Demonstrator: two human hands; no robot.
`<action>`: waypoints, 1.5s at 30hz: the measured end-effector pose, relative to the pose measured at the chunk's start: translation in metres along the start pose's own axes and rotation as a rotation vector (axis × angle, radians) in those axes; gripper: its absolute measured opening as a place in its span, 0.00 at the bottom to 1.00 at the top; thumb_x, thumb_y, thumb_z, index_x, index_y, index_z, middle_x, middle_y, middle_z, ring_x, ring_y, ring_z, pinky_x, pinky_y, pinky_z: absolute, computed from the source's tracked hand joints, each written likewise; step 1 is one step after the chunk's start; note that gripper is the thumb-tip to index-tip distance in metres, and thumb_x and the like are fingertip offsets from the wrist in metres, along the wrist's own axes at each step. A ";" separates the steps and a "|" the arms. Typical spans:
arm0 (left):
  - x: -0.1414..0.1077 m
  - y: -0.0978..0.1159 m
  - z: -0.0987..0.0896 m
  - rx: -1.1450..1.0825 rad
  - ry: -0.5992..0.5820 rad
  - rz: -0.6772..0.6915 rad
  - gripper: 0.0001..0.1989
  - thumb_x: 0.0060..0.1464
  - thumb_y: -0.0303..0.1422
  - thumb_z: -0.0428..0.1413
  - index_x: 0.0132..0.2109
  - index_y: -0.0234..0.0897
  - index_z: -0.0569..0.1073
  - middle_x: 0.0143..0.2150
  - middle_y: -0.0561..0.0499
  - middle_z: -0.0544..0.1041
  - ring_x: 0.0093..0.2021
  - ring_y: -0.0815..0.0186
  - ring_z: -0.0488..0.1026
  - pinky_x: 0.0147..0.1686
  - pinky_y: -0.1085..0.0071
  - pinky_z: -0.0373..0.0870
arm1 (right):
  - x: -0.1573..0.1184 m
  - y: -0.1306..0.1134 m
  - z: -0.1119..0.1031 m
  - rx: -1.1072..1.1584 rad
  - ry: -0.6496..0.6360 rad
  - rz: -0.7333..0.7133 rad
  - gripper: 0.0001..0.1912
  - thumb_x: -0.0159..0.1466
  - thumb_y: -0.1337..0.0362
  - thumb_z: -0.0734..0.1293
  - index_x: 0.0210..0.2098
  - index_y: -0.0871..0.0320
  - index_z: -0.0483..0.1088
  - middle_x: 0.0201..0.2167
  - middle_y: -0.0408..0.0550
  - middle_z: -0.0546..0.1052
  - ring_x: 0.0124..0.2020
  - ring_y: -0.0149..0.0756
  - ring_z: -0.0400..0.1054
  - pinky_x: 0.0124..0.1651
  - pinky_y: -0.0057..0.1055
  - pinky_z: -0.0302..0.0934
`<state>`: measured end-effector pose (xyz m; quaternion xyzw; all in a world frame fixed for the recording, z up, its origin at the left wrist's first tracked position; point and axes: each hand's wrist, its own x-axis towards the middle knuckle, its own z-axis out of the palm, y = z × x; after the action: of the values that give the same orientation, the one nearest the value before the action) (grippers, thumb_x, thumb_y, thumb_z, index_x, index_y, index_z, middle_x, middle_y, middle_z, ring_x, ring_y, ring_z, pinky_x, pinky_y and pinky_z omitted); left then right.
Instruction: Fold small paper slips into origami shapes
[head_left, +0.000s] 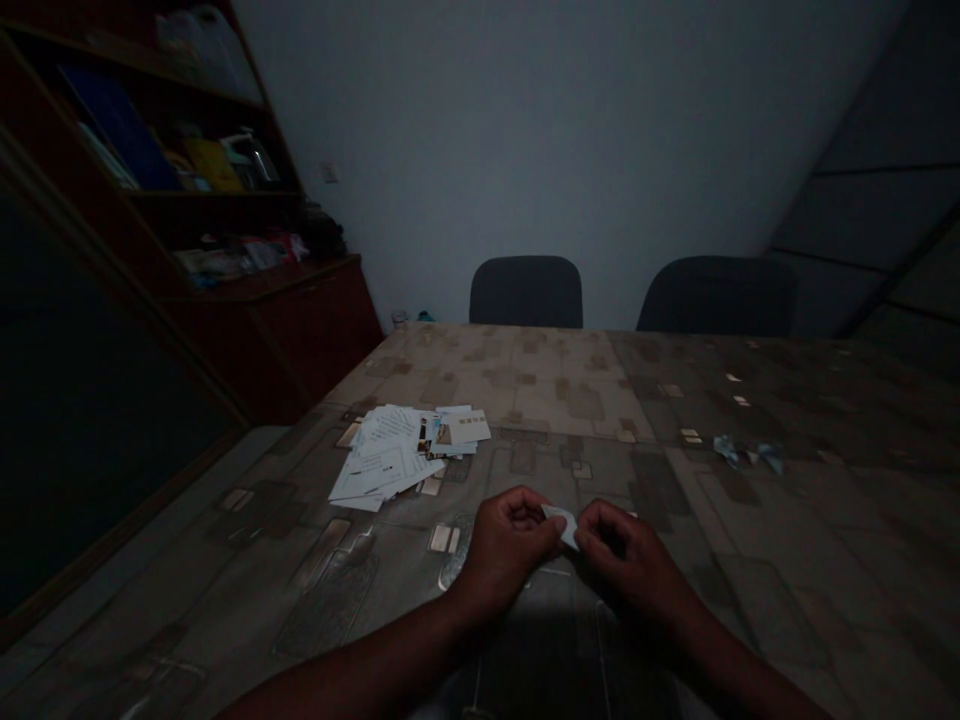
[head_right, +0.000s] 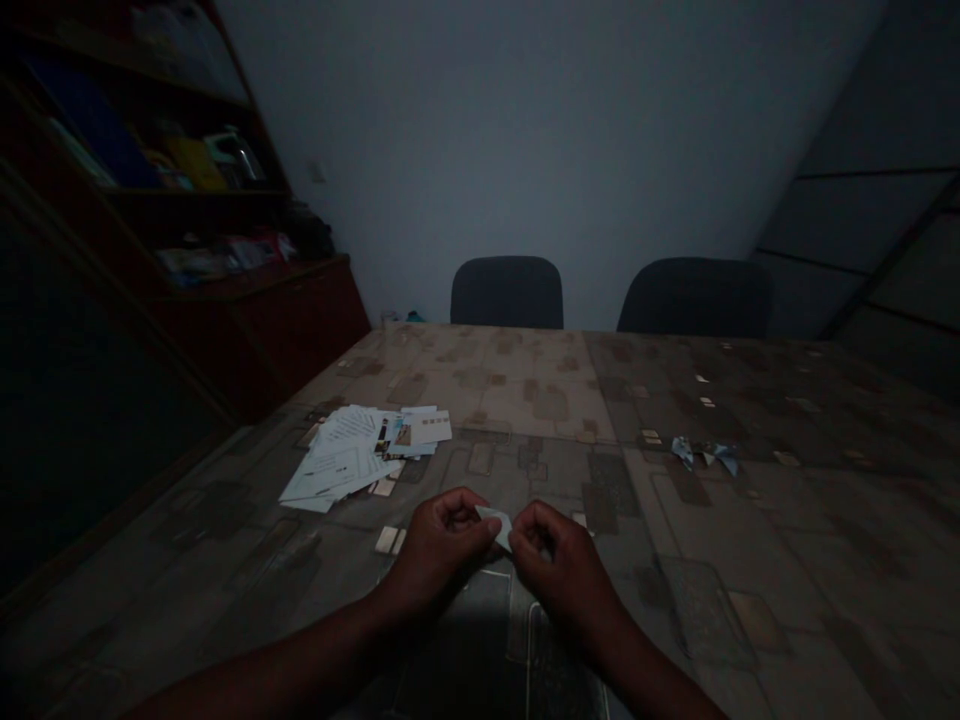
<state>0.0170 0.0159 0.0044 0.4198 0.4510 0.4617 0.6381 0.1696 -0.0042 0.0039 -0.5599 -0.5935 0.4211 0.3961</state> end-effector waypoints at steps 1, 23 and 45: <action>0.000 0.000 0.000 -0.006 0.004 0.002 0.11 0.39 0.33 0.64 0.26 0.33 0.70 0.19 0.56 0.71 0.20 0.72 0.68 0.23 0.77 0.63 | 0.000 0.000 0.001 0.037 -0.007 0.028 0.12 0.53 0.56 0.65 0.21 0.56 0.62 0.18 0.38 0.62 0.22 0.30 0.55 0.26 0.27 0.50; -0.003 0.002 0.000 0.020 0.106 0.089 0.10 0.39 0.29 0.65 0.23 0.34 0.69 0.19 0.56 0.71 0.20 0.73 0.67 0.22 0.79 0.62 | -0.003 -0.001 0.000 0.273 -0.119 0.225 0.18 0.52 0.49 0.68 0.21 0.57 0.64 0.17 0.39 0.68 0.19 0.27 0.52 0.25 0.26 0.46; -0.003 0.005 -0.004 0.028 0.046 0.092 0.10 0.41 0.34 0.65 0.27 0.32 0.75 0.23 0.53 0.74 0.24 0.70 0.68 0.26 0.76 0.62 | -0.005 0.002 0.000 0.240 -0.077 0.077 0.19 0.57 0.48 0.67 0.24 0.56 0.62 0.19 0.40 0.69 0.22 0.31 0.59 0.27 0.27 0.51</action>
<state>0.0116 0.0145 0.0089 0.4382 0.4521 0.4938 0.5998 0.1705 -0.0094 0.0015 -0.5141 -0.5317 0.5253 0.4209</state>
